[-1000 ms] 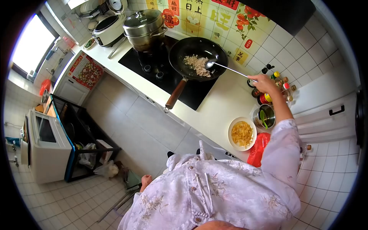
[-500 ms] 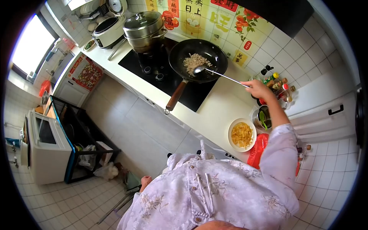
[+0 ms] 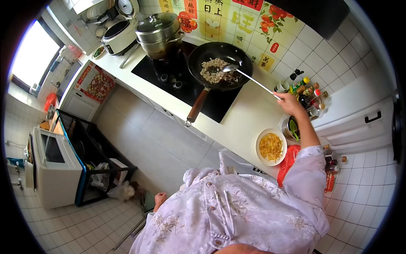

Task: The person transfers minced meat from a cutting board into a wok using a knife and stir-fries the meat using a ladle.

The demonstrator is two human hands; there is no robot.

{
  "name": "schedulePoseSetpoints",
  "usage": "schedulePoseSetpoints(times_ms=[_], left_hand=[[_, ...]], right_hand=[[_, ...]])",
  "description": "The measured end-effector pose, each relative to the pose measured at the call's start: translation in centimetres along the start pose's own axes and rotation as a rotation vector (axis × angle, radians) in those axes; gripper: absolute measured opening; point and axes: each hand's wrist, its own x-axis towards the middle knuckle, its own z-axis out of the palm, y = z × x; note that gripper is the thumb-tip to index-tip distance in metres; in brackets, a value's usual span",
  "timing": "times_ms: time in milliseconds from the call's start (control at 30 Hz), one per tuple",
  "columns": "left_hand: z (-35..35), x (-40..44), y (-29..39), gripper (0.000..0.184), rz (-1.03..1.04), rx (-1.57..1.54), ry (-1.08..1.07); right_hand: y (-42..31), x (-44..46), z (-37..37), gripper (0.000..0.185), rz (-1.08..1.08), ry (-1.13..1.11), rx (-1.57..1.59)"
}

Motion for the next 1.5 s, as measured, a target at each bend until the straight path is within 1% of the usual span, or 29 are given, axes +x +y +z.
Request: schedulePoseSetpoints(times_ms=[33,67,133,167,233,267,333,367,433,467,533,600,633,700,767,800,833,867,933,1000,1067,1167,1200,1233,1300,1367,1400,1467,1500], left_hand=[[0.2,0.2,-0.3,0.027,-0.031,0.087,0.016],[0.5,0.4,-0.5,0.028,-0.059,0.173,0.031],[0.6,1.2,-1.5,0.03,-0.029,0.178,0.006],[0.5,1.6,-1.6,0.031,0.0,0.182,-0.015],[0.3,2.2,-0.4,0.029,0.021,0.219,-0.025],[0.0,2.5,0.4,0.027,0.036,0.252,-0.03],[-2.1,-0.6,5.8,0.023,0.029,0.043,-0.039],[-3.5,-3.2,9.8,0.021,0.025,-0.061,-0.044],[-4.3,-2.1,9.8,0.02,0.03,-0.053,-0.019],[-4.7,-1.7,10.1,0.018,0.036,-0.047,0.003],[-5.3,-1.7,10.0,0.018,0.029,-0.016,0.011],[-5.7,-1.1,9.1,0.018,0.019,0.012,0.022],[-5.3,0.6,6.3,0.019,0.054,0.029,0.007],[-4.5,3.3,1.8,0.019,0.094,0.052,-0.011],[-3.8,4.4,-1.6,0.019,0.056,0.197,-0.08],[-3.9,4.4,-2.3,0.019,0.055,0.205,-0.089],[-3.9,4.5,-2.7,0.019,0.047,0.113,-0.121],[-3.7,4.7,-2.8,0.018,0.041,0.016,-0.152],[-4.3,6.5,-2.3,0.018,0.043,0.016,-0.14],[-5.1,4.0,3.0,0.018,0.039,0.047,-0.048],[-5.8,0.3,8.7,0.018,0.03,0.007,0.004],[-4.5,0.8,8.3,0.018,0.05,-0.104,-0.023],[-4.1,0.5,8.1,0.022,0.078,-0.058,-0.047],[-3.0,2.9,5.3,0.023,0.053,-0.058,-0.099],[-1.0,6.8,0.9,0.026,0.002,-0.052,-0.203],[0.7,4.2,2.0,0.029,0.006,0.194,-0.006],[1.0,4.0,2.1,0.028,0.004,0.183,-0.015],[1.4,3.6,2.6,0.028,0.001,0.169,-0.02],[1.2,3.1,3.3,0.026,-0.002,0.144,-0.021]], right_hand=[[0.6,-0.4,-0.5,0.039,0.0,-0.001,-0.002],[-0.9,-1.1,-2.4,0.039,0.086,-0.046,-0.066],[-2.2,-1.6,-3.3,0.039,0.242,-0.146,-0.14],[-1.0,-1.2,-2.1,0.039,0.248,-0.141,-0.141],[2.4,-0.1,2.1,0.038,-0.045,-0.012,-0.134],[2.3,0.1,3.0,0.038,-0.04,-0.008,-0.132],[0.3,1.3,5.1,0.037,0.006,0.065,0.052],[-1.3,1.9,5.5,0.037,0.004,0.066,0.055],[-4.5,2.4,6.0,0.036,0.329,0.006,0.21],[-5.3,2.5,6.5,0.036,0.333,0.009,0.212],[-6.4,2.2,7.3,0.037,0.495,-0.064,0.309],[-4.9,0.9,6.4,0.037,0.444,-0.098,0.288],[-4.3,0.0,5.8,0.038,0.39,-0.136,0.266],[-5.4,-2.4,3.5,0.038,0.383,-0.168,0.229],[-5.1,-3.4,3.0,0.038,0.436,-0.203,0.29],[-5.1,-3.9,3.0,0.038,0.48,-0.237,0.351],[-5.4,-3.9,3.3,0.038,0.489,-0.235,0.349],[-6.1,-3.5,3.6,0.038,0.512,-0.234,0.359],[-6.1,-2.8,3.8,0.039,0.53,-0.233,0.369],[-5.2,-1.8,3.8,0.04,0.559,-0.155,0.393],[-4.2,-1.0,3.6,0.041,0.554,-0.145,0.415],[-3.5,-0.9,3.4,0.043,0.551,-0.145,0.445],[-4.5,-1.6,2.9,0.043,0.606,-0.204,0.441],[-5.5,-2.2,2.5,0.042,0.661,-0.261,0.436],[-6.2,-2.6,2.2,0.043,0.674,-0.298,0.481],[-5.6,-2.6,2.3,0.042,0.584,-0.341,0.55],[-5.7,-2.7,2.2,0.042,0.583,-0.342,0.55],[-6.2,-2.8,2.0,0.04,0.436,-0.309,0.373],[-6.1,-2.7,2.2,0.04,0.433,-0.312,0.373]])
